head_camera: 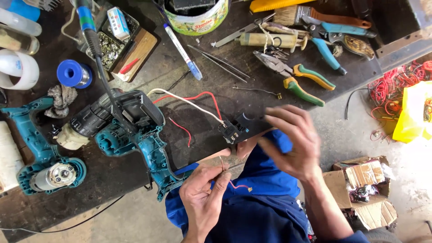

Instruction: Soldering electrical wires to a switch component as part of a power tool repair.

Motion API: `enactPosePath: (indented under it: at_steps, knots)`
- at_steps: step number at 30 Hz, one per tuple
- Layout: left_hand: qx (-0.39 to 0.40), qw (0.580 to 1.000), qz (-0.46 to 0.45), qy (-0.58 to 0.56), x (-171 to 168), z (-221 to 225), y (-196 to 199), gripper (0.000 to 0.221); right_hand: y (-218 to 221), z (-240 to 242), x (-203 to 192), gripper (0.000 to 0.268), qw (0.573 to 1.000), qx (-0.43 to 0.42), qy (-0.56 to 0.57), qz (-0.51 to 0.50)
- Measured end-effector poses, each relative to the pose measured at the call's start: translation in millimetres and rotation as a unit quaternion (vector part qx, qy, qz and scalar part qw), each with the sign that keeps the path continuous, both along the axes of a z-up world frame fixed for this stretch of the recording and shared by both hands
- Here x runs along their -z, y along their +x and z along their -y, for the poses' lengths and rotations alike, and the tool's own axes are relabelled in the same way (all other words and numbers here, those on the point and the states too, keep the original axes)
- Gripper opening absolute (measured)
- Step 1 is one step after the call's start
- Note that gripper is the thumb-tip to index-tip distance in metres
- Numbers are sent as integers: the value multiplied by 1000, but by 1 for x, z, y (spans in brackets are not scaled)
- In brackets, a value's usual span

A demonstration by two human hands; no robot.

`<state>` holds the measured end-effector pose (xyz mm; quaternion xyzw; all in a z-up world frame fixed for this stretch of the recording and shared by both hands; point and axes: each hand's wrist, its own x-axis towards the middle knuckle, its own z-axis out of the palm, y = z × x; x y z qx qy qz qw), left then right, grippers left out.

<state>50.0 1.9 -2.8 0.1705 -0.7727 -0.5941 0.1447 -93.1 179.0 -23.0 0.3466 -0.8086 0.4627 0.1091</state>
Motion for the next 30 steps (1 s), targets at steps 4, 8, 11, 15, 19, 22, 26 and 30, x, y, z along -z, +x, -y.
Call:
enactPosePath:
  at_steps: [4, 8, 11, 15, 19, 22, 26, 30]
  knots:
    - [-5, 1000, 0, -11, -9, 0, -3, 14, 0, 31, 15, 57, 994, -9, 110, -14]
    - [-17, 1000, 11, 1, -18, 5, 2, 21, 12, 52, 17, 43, 991, 51, 84, -93]
    - [-8, 999, -28, -26, -29, 17, 6, 16, 19, 61, 19, 39, 991, 99, 54, -78]
    - [-39, 996, -73, 25, -44, 28, 14, 20, 23, 75, 17, 40, 981, 169, 54, -76]
    - [-70, 990, -66, 105, -42, 48, 30, 27, 28, 85, 21, 39, 975, 201, 62, -78]
    - [-57, 993, -98, 42, -38, 64, 25, 21, 29, 86, 28, 41, 974, 197, 47, -102]
    - [-63, 946, -88, -305, -37, 81, -3, 18, 31, 83, 31, 41, 976, 183, 59, -104]
    - [-97, 905, -59, -409, -46, 82, -54, 20, 28, 78, 26, 43, 986, 132, 5, -106]
